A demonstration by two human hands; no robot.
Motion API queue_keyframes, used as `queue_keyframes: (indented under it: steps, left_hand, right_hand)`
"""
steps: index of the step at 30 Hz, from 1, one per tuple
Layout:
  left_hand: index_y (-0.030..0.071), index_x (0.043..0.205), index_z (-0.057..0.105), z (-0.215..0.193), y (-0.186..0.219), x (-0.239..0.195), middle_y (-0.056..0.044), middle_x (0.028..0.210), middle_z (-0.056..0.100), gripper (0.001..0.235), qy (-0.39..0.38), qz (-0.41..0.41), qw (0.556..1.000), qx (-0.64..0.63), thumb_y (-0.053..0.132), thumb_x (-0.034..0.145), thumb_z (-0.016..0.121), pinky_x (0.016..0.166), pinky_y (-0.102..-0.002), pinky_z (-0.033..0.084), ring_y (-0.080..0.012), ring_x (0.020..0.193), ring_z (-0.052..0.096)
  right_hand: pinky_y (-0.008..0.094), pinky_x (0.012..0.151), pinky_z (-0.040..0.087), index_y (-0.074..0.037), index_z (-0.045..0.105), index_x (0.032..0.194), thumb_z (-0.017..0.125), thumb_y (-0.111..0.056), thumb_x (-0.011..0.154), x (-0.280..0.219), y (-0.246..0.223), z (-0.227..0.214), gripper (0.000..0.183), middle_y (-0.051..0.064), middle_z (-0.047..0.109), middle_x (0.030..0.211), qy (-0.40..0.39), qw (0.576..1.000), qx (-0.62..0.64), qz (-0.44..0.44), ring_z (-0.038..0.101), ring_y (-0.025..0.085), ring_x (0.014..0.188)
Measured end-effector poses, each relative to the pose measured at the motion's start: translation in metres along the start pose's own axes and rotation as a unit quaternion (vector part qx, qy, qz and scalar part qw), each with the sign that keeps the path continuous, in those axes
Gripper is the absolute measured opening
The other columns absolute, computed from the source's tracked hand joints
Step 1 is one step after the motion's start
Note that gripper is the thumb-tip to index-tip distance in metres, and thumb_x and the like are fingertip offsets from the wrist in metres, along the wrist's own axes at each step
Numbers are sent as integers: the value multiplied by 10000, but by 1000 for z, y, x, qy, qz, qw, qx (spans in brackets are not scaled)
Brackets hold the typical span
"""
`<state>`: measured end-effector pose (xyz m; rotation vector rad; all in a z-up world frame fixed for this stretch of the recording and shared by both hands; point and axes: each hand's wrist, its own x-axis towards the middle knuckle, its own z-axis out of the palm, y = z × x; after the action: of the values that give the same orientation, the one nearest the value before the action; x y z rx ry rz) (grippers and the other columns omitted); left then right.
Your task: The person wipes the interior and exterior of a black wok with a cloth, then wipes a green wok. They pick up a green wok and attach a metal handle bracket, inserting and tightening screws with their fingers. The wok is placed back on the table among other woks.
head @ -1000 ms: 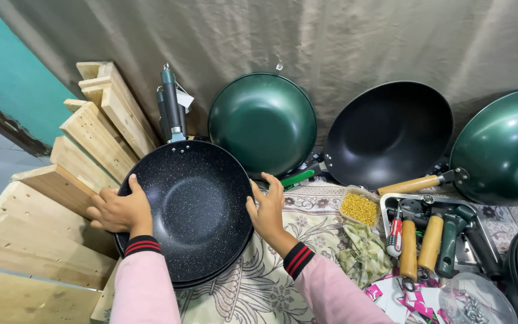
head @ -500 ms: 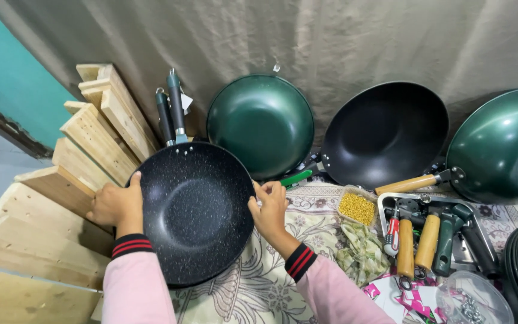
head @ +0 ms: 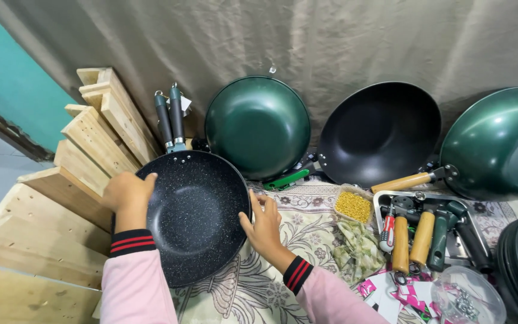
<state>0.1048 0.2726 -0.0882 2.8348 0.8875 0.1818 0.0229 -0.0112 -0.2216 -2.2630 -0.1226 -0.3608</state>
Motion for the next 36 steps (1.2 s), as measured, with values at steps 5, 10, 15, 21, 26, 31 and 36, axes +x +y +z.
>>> queue_keyframes:
  steps: [5,10,15,21,26,31,36]
  left_hand:
    - [106,1149,796,-24,60,-54,-203,1105,775,447,-66,130,989,-24,475,901,744,886,-554,539,-427,1115,705]
    - [224,1103,766,-9,119,-111,-118,1083,769,376,-120,276,953,-42,507,859,728,891,-513,543,-373,1099,704]
    - [242,1072,765,4,177,-188,-68,1066,770,293,-135,409,901,-57,433,852,743,894,-509,576,-356,1062,729]
    - [248,1017,748,37,248,-282,-40,1000,759,251,-162,523,830,-103,435,852,719,840,-477,591,-325,1019,733]
    - [247,961,753,59,309,-349,-23,827,747,225,-208,573,767,-201,437,842,729,826,-468,590,-324,940,738]
    - [242,932,743,63,349,-424,-4,773,724,184,-245,598,725,-237,404,849,716,775,-435,593,-291,894,736]
    - [295,841,717,83,379,-480,120,700,675,169,-261,581,734,-235,464,830,708,789,-389,595,-197,862,733]
  right_hand:
    - [534,1001,422,-158,542,1461,624,-373,1018,-19,9,-37,499,103,434,1338,-62,997,17,-31,483,323,1284]
    - [489,938,487,-124,657,1308,712,-225,919,-37,60,-89,406,125,496,1296,-120,985,-29,-118,571,334,1168]
    - [466,838,539,-180,730,1154,755,-217,827,-49,122,-180,330,87,599,1171,-148,962,-173,-154,680,327,1054]
    - [444,874,555,-168,772,1081,771,-180,748,-49,206,-325,333,99,731,929,-86,973,-200,-77,725,339,924]
    - [358,774,569,-223,799,1094,750,-191,877,-59,235,-434,225,41,754,861,169,963,-208,12,720,237,818]
    - [361,818,576,-298,799,1082,757,-236,901,-106,293,-521,196,16,770,922,241,919,-291,114,728,241,893]
    - [380,829,570,-376,774,1134,774,-398,909,-160,350,-589,226,-22,771,935,269,875,-285,283,727,228,945]
